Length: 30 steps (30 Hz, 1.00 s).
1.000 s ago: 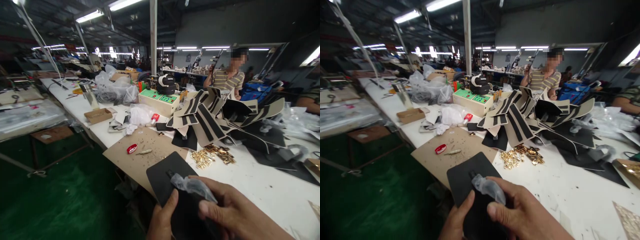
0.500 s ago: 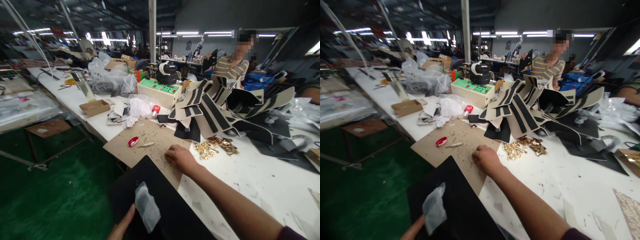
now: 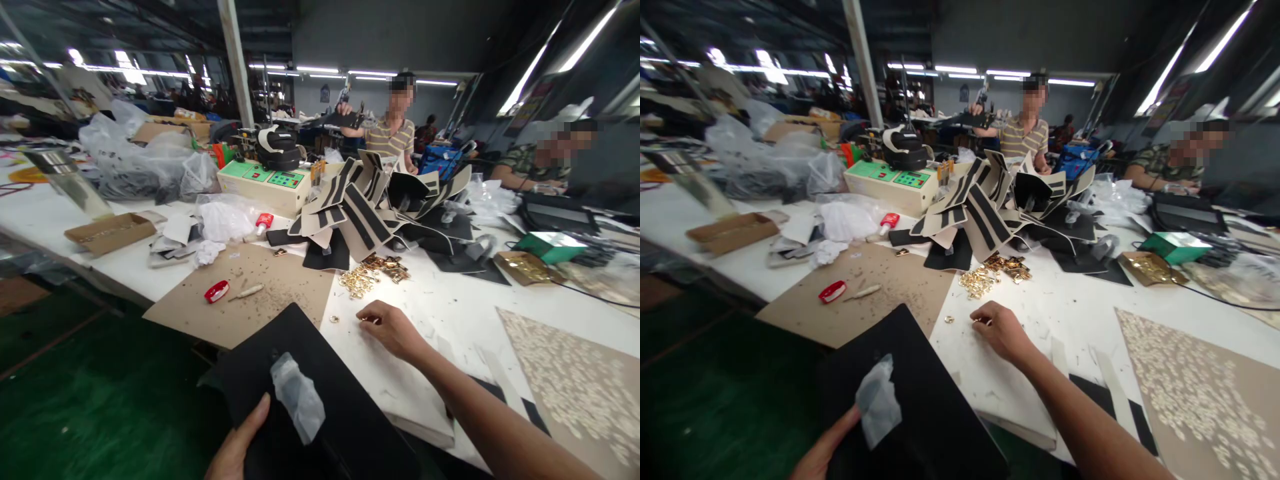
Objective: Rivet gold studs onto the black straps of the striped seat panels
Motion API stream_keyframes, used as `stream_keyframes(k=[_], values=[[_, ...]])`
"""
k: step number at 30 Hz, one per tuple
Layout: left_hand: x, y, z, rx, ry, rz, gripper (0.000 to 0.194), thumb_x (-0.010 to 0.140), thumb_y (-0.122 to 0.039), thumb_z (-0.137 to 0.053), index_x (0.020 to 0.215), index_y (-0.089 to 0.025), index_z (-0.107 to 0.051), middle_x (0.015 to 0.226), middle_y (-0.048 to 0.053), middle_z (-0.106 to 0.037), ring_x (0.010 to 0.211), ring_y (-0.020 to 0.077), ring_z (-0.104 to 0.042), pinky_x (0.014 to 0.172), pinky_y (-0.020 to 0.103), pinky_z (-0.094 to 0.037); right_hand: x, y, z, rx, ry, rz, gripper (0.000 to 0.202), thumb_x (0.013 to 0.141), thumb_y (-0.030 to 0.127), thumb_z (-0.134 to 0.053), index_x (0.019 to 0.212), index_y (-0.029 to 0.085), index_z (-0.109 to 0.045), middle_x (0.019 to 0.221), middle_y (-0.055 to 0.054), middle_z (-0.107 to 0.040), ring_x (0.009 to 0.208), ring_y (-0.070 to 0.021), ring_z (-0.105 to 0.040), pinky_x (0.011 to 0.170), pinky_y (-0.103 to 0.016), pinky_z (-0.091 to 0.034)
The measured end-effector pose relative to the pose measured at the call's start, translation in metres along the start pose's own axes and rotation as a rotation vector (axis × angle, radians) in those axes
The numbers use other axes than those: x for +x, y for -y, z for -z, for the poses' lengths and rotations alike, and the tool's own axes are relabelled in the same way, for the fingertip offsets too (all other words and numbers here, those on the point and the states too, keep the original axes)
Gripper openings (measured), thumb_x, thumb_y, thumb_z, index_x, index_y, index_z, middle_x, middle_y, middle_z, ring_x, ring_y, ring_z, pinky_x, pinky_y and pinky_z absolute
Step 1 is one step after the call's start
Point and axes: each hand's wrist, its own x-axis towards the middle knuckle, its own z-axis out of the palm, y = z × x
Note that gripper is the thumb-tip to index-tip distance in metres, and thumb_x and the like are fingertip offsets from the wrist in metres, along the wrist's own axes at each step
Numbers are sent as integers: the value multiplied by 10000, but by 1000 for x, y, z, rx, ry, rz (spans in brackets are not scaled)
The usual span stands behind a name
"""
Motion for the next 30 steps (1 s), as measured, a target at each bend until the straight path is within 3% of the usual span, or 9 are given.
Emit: stream_keyframes(k=[4, 9, 12, 15, 18, 24, 30], values=[[-2, 20, -31, 115, 103, -7, 687, 849, -167, -803, 1493, -206, -567, 1175, 106, -801, 1076, 347, -765, 988, 470, -626, -63, -24, 46, 128, -173, -172, 304, 907, 414, -664, 1132, 238, -768, 1048, -50, -772, 931, -226, -721, 860, -363, -562], [13, 39, -93, 308, 423, 82, 508, 858, -153, -787, 1353, -114, -676, 1101, 153, -812, 987, 350, -792, 943, 467, -640, -146, -67, 104, 257, -414, -415, 351, 843, 490, -748, 1044, 203, -735, 823, -31, -768, 753, -215, -735, 656, -304, -553], [30, 42, -132, 472, 562, 155, 359, 873, -149, -759, 1219, -60, -735, 1028, 184, -817, 868, 332, -809, 845, 419, -663, -177, -85, 115, 212, -404, -453, 285, 855, 465, -735, 978, 209, -743, 770, -19, -762, 726, -207, -723, 651, -300, -531], [49, 46, -159, 606, 605, 197, 250, 890, -172, -739, 1102, -43, -760, 927, 183, -821, 740, 287, -803, 766, 367, -665, -187, -92, 112, 107, -334, -422, 219, 897, 436, -687, 970, 245, -766, 872, -10, -786, 807, -216, -729, 742, -324, -524], [62, 53, -171, 656, 592, 170, 219, 904, -177, -722, 1076, -46, -758, 916, 178, -821, 747, 268, -801, 779, 353, -661, -181, -95, 105, -13, -309, -316, 182, 938, 408, -653, 970, 274, -772, 948, -9, -782, 885, -226, -716, 801, -338, -514], [64, 67, -171, 699, 550, 28, 291, 924, -140, -685, 1197, -44, -718, 944, 181, -820, 762, 270, -803, 783, 351, -656, -171, -106, 92, -176, -350, 42, 150, 994, 316, -651, 984, 253, -786, 1045, -53, -731, 1014, -229, -651, 920, -352, -490], [67, 71, -171, 680, 519, -3, 301, 898, -148, -713, 1182, -51, -737, 998, 196, -815, 818, 303, -808, 805, 386, -667, -181, -119, 91, -252, -292, 63, 137, 997, 332, -677, 1003, 278, -803, 1127, -55, -736, 1048, -261, -637, 936, -435, -468]])
